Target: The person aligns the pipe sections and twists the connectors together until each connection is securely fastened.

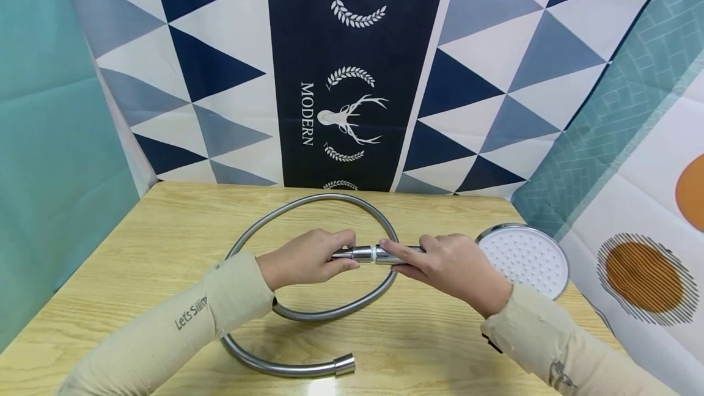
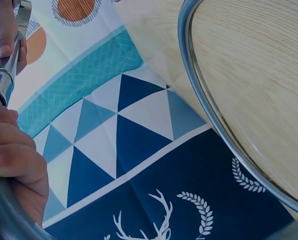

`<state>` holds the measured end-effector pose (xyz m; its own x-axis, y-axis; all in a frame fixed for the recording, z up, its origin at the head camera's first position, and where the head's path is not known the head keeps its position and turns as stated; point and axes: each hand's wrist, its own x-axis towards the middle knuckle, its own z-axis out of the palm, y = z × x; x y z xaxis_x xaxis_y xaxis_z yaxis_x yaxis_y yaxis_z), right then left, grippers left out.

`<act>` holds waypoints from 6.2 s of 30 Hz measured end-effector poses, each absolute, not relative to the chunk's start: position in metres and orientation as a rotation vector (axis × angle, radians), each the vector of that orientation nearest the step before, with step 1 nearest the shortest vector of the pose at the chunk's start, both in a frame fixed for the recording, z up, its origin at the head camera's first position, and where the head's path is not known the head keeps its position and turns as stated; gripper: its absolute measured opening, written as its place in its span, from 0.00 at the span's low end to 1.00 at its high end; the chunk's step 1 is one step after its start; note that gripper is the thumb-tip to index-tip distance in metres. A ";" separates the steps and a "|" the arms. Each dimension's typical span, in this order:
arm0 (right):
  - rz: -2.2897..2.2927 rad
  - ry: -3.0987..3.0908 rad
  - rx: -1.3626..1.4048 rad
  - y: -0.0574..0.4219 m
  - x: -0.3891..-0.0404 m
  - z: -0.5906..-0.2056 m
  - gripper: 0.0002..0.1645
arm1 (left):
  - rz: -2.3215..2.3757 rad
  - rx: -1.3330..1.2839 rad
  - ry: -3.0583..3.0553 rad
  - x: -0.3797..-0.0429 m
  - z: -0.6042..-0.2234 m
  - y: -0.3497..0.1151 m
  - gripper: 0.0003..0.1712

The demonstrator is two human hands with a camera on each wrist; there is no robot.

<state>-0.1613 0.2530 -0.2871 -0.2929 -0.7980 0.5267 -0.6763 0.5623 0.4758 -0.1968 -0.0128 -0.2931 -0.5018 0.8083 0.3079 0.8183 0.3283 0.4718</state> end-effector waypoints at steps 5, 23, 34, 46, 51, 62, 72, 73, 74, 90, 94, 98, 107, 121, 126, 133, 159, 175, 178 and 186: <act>-0.205 -2.042 1.175 0.252 -0.162 -0.289 0.29 | -0.992 -1.553 -2.598 -0.197 -0.294 -0.014 0.08; -0.240 -2.020 1.179 0.253 -0.164 -0.293 0.28 | -1.102 -1.558 -2.687 -0.203 -0.296 -0.012 0.07; -0.214 -2.019 1.167 0.253 -0.165 -0.293 0.28 | -1.040 -1.608 -2.603 -0.207 -0.295 -0.012 0.11; -0.189 -2.034 1.160 0.252 -0.165 -0.293 0.29 | -1.070 -1.580 -2.590 -0.204 -0.295 -0.012 0.07; -0.182 -2.026 1.171 0.252 -0.165 -0.293 0.28 | -1.180 -1.578 -2.623 -0.204 -0.296 -0.015 0.07; -0.210 -2.028 1.181 0.249 -0.165 -0.294 0.29 | -1.212 -1.544 -2.697 -0.206 -0.295 -0.015 0.08; -0.247 -1.988 1.189 0.253 -0.166 -0.296 0.27 | -1.167 -1.586 -2.611 -0.208 -0.299 -0.014 0.08; -0.243 -1.980 1.186 0.253 -0.166 -0.297 0.27 | -1.173 -1.580 -2.607 -0.208 -0.300 -0.013 0.07; -0.240 -1.972 1.183 0.254 -0.166 -0.297 0.27 | -1.170 -1.579 -2.601 -0.209 -0.300 -0.013 0.07; -0.181 -1.985 1.179 0.254 -0.167 -0.295 0.28 | -1.204 -1.542 -2.586 -0.205 -0.296 -0.013 0.06; -0.176 -1.991 1.177 0.254 -0.167 -0.295 0.28 | -1.207 -1.551 -2.584 -0.205 -0.295 -0.013 0.06; -0.180 -1.980 1.177 0.255 -0.167 -0.294 0.28 | -1.289 -1.535 -2.603 -0.205 -0.294 -0.013 0.06; -0.190 -1.970 1.173 0.256 -0.169 -0.294 0.27 | -1.263 -1.544 -2.646 -0.208 -0.294 -0.008 0.12; -0.188 -2.004 1.165 0.257 -0.168 -0.293 0.28 | -1.125 -1.641 -2.600 -0.211 -0.291 -0.008 0.12; -0.189 -1.988 1.159 0.253 -0.171 -0.293 0.28 | -1.103 -1.621 -2.577 -0.212 -0.293 -0.012 0.12; -0.187 -1.990 1.158 0.249 -0.174 -0.291 0.28 | -1.148 -1.562 -2.604 -0.213 -0.293 -0.014 0.11; -0.197 -2.004 1.162 0.251 -0.173 -0.295 0.28 | -1.187 -1.532 -2.681 -0.213 -0.292 -0.013 0.11; -0.184 -2.016 1.153 0.249 -0.169 -0.296 0.28 | -1.198 -1.544 -2.678 -0.209 -0.293 -0.016 0.10; -0.179 -2.010 1.156 0.249 -0.170 -0.298 0.28 | -1.179 -1.555 -2.673 -0.209 -0.294 -0.015 0.09; -0.184 -1.997 1.164 0.249 -0.172 -0.297 0.28 | -1.149 -1.585 -2.641 -0.209 -0.293 -0.016 0.08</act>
